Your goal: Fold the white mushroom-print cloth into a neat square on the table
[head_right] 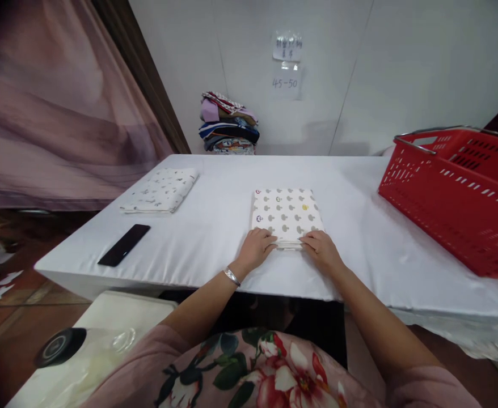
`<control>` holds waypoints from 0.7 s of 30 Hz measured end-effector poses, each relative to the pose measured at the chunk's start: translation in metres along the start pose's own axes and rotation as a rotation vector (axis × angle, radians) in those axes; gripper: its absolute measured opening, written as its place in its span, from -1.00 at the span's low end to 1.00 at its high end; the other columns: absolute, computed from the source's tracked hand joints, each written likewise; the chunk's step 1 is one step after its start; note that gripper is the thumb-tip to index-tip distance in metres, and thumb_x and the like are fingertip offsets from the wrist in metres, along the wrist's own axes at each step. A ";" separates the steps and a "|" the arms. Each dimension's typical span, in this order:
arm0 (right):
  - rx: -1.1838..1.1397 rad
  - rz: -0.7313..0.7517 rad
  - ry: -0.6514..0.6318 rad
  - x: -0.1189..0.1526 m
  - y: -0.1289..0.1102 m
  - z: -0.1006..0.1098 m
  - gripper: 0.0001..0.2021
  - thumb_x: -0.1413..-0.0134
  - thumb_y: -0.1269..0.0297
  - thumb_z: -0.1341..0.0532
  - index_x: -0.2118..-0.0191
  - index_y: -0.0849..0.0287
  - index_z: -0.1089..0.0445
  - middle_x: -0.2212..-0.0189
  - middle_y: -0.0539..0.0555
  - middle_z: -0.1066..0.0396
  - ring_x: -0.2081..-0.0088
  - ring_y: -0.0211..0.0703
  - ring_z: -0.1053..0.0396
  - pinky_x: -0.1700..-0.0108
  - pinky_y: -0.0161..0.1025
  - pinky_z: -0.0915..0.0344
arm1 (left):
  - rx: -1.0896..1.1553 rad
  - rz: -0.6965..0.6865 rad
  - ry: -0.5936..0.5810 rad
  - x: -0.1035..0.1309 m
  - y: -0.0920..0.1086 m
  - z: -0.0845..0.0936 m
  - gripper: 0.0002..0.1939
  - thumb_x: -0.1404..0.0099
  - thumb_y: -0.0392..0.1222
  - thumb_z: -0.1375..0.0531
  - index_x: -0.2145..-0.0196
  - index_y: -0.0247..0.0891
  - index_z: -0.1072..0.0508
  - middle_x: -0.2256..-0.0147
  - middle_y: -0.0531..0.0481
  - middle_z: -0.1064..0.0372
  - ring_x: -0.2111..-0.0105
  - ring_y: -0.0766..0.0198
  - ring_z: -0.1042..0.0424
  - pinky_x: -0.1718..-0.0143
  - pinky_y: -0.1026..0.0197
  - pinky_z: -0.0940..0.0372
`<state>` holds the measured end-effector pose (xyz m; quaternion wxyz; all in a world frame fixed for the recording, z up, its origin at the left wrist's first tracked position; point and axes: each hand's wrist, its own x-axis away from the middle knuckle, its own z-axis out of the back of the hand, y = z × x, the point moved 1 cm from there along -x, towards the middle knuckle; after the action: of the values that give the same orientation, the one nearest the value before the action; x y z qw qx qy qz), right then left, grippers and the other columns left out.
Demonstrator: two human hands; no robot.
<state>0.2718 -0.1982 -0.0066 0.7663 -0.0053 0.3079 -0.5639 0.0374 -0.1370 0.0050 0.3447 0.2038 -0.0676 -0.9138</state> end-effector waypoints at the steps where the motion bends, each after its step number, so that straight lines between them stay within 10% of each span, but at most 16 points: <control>1: 0.002 0.023 0.031 0.000 0.001 -0.001 -0.73 -0.23 0.23 -0.04 0.17 0.09 -0.49 0.26 0.11 -0.41 0.22 -0.07 -0.30 0.17 -0.11 -0.29 | -0.016 -0.007 0.003 0.000 0.000 0.000 -0.81 -0.35 -0.12 -0.08 0.18 -0.17 -0.46 0.21 -0.03 -0.35 0.19 0.20 -0.24 0.14 0.14 -0.15; 21: 0.094 0.108 0.011 0.007 -0.019 -0.020 -0.70 -0.24 0.25 -0.03 0.08 0.10 -0.47 0.17 0.15 -0.42 0.13 -0.03 -0.34 0.09 -0.06 -0.28 | -0.044 -0.027 0.063 0.014 0.002 -0.002 -0.82 -0.35 -0.16 -0.07 0.18 -0.20 -0.44 0.24 -0.02 -0.37 0.18 0.20 -0.26 0.17 0.14 -0.17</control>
<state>0.2475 -0.2038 -0.0194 0.7933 0.0505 0.2850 -0.5356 0.0303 -0.1479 -0.0011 0.3388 0.2258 -0.0336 -0.9127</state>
